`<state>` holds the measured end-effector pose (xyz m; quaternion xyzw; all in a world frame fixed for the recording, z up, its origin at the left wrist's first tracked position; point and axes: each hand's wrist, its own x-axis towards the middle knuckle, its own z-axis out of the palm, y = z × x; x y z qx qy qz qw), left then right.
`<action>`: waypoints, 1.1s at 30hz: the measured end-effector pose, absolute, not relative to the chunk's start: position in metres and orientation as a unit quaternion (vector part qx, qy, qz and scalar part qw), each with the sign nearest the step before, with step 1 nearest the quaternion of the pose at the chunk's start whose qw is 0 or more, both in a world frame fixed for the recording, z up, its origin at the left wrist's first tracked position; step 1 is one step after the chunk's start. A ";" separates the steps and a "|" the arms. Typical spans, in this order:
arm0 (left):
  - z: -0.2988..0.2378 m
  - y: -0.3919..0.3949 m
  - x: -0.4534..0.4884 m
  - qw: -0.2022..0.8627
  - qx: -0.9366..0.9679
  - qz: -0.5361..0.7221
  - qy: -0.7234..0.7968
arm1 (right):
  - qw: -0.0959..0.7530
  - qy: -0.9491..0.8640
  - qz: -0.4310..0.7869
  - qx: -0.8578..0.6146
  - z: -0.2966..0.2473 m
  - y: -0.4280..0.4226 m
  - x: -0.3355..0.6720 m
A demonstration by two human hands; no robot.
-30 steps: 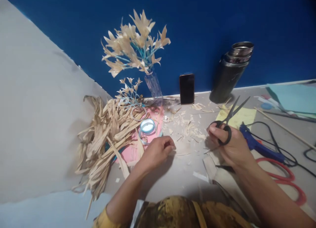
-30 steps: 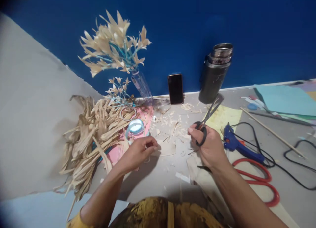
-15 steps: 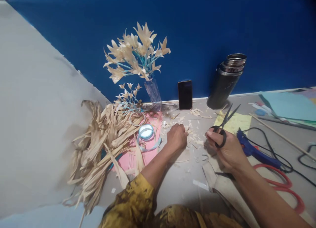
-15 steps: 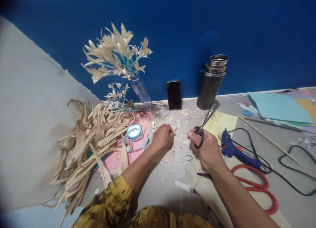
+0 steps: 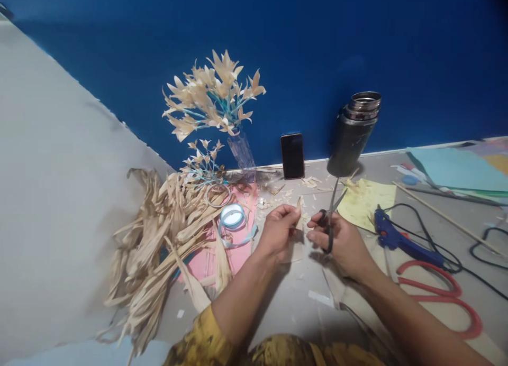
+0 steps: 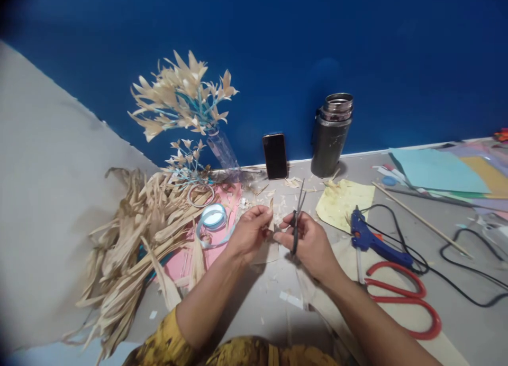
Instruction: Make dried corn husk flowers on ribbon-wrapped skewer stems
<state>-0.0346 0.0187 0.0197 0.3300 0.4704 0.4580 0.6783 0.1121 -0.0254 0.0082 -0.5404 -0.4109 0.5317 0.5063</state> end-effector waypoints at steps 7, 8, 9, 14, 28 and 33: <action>0.022 -0.013 -0.026 0.722 0.236 0.472 0.448 | 0.504 -0.405 0.525 -0.554 0.007 -0.029 0.102; 0.022 -0.015 -0.027 0.727 0.225 0.470 0.447 | 0.501 -0.396 0.537 -0.552 0.008 -0.029 0.103; 0.021 -0.017 -0.029 0.731 0.215 0.469 0.447 | 0.497 -0.389 0.549 -0.548 0.008 -0.028 0.104; 0.016 -0.023 -0.029 0.683 0.256 0.503 0.465 | 0.477 -0.399 0.563 -0.545 0.009 -0.031 0.104; 0.004 -0.031 -0.035 0.756 0.235 0.481 0.378 | 0.461 -0.396 0.610 -0.508 0.004 -0.029 0.107; 0.007 -0.031 -0.040 0.703 0.318 0.468 0.432 | 0.437 -0.458 0.562 -0.532 0.001 -0.030 0.108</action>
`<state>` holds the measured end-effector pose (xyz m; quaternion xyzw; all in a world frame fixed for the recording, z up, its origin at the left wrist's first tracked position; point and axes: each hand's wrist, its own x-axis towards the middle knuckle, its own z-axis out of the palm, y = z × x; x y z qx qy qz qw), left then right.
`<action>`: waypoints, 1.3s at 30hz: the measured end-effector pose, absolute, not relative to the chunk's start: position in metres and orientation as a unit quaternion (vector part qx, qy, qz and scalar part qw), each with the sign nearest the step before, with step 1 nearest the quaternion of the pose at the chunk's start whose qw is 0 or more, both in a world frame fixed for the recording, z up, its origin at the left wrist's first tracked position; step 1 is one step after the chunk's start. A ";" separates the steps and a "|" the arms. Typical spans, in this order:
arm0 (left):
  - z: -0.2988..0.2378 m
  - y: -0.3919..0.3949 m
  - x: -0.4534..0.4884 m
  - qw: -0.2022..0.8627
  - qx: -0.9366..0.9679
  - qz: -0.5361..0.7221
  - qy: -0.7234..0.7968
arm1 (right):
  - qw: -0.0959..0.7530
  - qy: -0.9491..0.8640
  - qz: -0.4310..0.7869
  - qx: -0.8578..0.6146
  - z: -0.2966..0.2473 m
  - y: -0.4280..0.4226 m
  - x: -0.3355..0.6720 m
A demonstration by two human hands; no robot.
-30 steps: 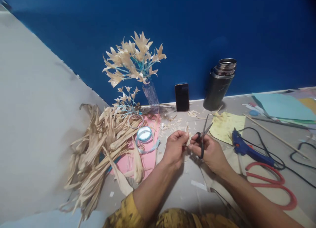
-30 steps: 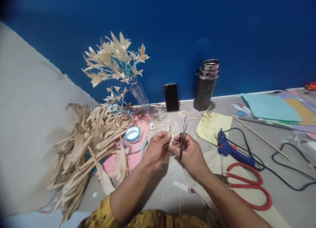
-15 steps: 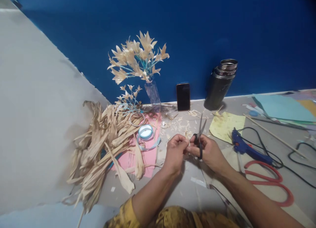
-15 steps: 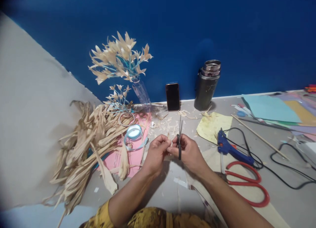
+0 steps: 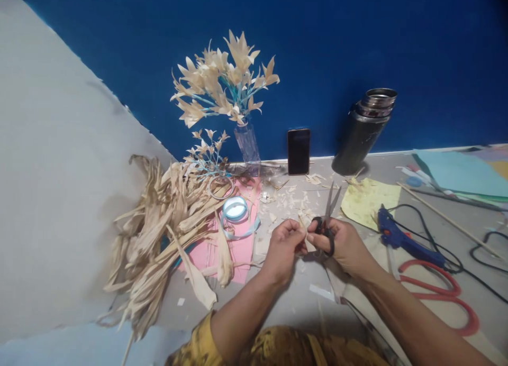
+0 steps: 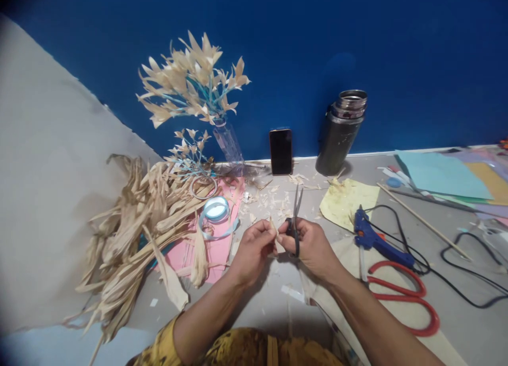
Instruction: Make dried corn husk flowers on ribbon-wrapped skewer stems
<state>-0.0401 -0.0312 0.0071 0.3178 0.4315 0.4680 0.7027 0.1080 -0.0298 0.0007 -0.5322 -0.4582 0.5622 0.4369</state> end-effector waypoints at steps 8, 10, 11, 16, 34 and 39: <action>-0.003 -0.031 -0.045 0.799 0.208 0.400 0.398 | 0.425 -0.460 0.603 -0.495 -0.006 -0.031 0.107; -0.005 -0.031 -0.045 0.844 0.127 0.380 0.356 | 0.430 -0.420 0.645 -0.473 -0.006 -0.030 0.107; -0.005 -0.032 -0.044 0.852 0.101 0.381 0.344 | 0.434 -0.402 0.661 -0.461 -0.006 -0.030 0.107; 0.000 -0.029 -0.045 0.838 0.061 0.444 0.311 | 0.475 -0.352 0.711 -0.380 -0.009 -0.026 0.110; -0.002 -0.035 -0.043 0.762 0.213 0.465 0.396 | 0.459 -0.447 0.569 -0.515 -0.009 -0.031 0.101; 0.000 -0.034 -0.045 0.845 0.130 0.404 0.326 | 0.477 -0.340 0.700 -0.409 -0.007 -0.033 0.098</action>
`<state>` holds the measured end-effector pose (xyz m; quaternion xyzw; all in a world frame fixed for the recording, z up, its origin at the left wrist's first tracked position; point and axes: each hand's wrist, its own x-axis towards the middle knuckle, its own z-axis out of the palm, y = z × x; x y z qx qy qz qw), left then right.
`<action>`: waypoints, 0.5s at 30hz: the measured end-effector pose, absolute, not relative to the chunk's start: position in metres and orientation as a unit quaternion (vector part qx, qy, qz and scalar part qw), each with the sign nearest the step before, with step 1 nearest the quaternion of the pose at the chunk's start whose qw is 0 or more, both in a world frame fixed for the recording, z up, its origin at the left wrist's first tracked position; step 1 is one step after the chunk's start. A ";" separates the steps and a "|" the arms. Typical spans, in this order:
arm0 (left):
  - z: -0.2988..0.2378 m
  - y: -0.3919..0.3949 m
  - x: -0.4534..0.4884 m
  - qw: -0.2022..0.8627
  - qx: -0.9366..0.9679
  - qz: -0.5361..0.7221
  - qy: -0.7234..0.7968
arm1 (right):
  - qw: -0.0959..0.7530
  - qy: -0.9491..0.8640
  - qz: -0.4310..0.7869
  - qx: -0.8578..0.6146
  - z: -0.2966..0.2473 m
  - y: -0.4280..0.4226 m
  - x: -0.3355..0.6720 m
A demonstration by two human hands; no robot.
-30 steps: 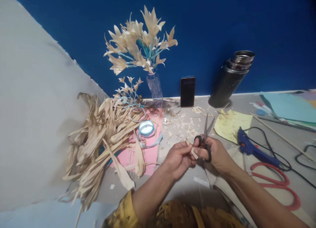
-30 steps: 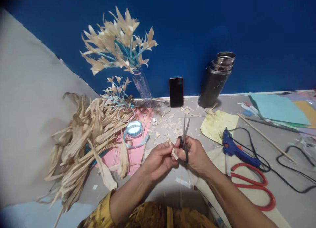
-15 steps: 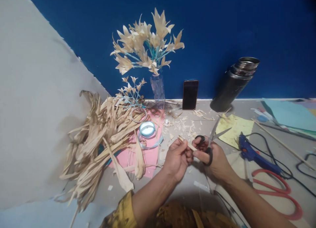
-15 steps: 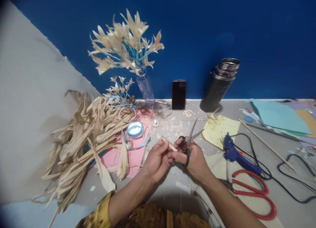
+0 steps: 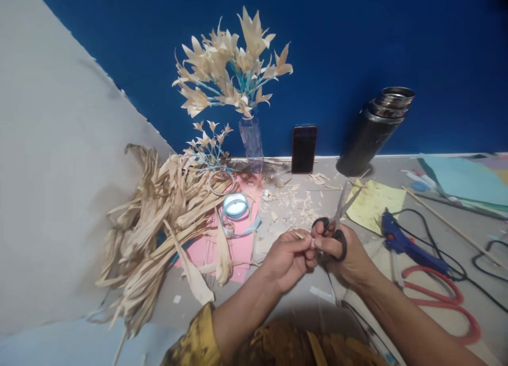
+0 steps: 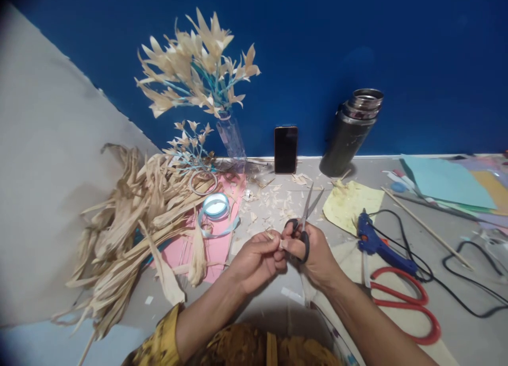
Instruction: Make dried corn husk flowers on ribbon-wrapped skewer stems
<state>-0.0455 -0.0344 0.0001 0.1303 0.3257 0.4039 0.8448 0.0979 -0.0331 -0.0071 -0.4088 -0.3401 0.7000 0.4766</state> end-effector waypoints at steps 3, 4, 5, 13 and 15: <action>0.003 -0.034 -0.047 0.863 0.100 0.394 0.300 | 0.492 -0.284 0.744 -0.351 -0.008 -0.031 0.101; 0.003 -0.033 -0.048 0.863 0.086 0.399 0.298 | 0.502 -0.266 0.751 -0.336 -0.008 -0.029 0.103; 0.004 -0.033 -0.049 0.860 0.072 0.408 0.299 | 0.515 -0.251 0.753 -0.324 -0.008 -0.028 0.105; -0.001 -0.032 -0.046 0.816 0.088 0.469 0.325 | 0.498 -0.390 0.607 -0.481 -0.007 -0.031 0.101; -0.002 -0.034 -0.045 0.828 0.095 0.452 0.318 | 0.477 -0.380 0.611 -0.505 -0.006 -0.033 0.098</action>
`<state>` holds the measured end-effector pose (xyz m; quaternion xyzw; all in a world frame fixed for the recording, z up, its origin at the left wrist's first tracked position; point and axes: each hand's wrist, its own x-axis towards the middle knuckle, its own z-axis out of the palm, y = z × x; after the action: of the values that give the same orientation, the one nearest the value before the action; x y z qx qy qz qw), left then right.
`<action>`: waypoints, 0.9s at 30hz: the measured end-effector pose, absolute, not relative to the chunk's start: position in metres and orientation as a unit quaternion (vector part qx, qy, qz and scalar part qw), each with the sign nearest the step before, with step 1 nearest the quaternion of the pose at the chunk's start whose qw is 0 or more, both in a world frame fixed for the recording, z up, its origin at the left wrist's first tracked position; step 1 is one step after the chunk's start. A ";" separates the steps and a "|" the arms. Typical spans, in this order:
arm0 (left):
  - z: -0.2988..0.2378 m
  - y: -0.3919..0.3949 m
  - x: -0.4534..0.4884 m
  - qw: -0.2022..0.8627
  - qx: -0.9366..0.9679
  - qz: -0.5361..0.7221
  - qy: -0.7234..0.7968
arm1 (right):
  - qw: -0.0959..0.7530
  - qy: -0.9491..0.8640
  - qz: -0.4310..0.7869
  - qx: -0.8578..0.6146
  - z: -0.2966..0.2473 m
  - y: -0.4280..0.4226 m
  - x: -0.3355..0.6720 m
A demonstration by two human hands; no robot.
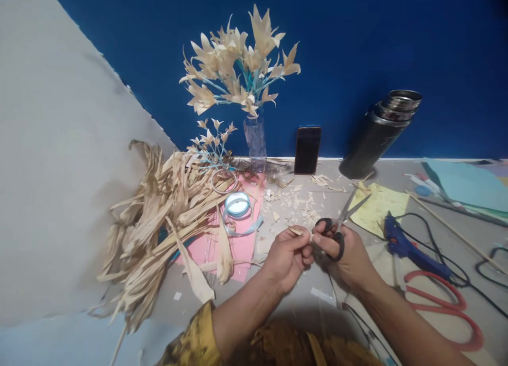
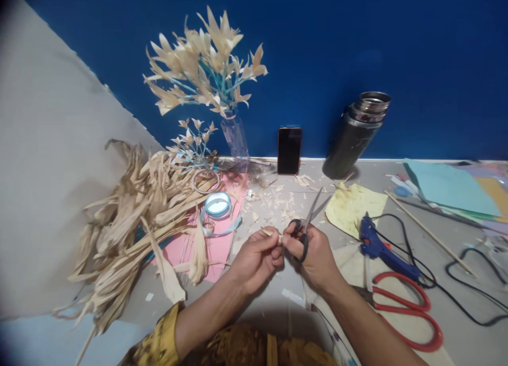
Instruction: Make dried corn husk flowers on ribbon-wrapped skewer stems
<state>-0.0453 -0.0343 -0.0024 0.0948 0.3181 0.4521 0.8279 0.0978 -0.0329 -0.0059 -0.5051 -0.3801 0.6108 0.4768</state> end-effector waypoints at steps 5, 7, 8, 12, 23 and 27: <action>-0.001 -0.034 -0.051 0.871 0.070 0.399 0.278 | 0.491 -0.292 0.712 -0.408 -0.006 -0.031 0.098; 0.002 -0.033 -0.055 0.850 0.118 0.419 0.297 | 0.490 -0.288 0.721 -0.396 -0.005 -0.030 0.101; 0.004 -0.032 -0.057 0.829 0.160 0.434 0.316 | 0.488 -0.296 0.717 -0.402 -0.004 -0.029 0.102; 0.009 -0.030 -0.062 0.741 0.334 0.425 0.397 | 0.447 -0.371 0.658 -0.479 0.002 -0.030 0.104; 0.002 -0.035 -0.058 0.852 0.254 0.383 0.250 | 0.431 -0.364 0.745 -0.356 0.007 -0.033 0.108; 0.001 -0.034 -0.058 0.849 0.256 0.385 0.255 | 0.428 -0.361 0.748 -0.356 0.005 -0.032 0.110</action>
<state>-0.0580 -0.0343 0.0010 0.2560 0.2551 0.3853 0.8491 0.1102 -0.0318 0.0055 -0.3559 -0.3611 0.7484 0.4275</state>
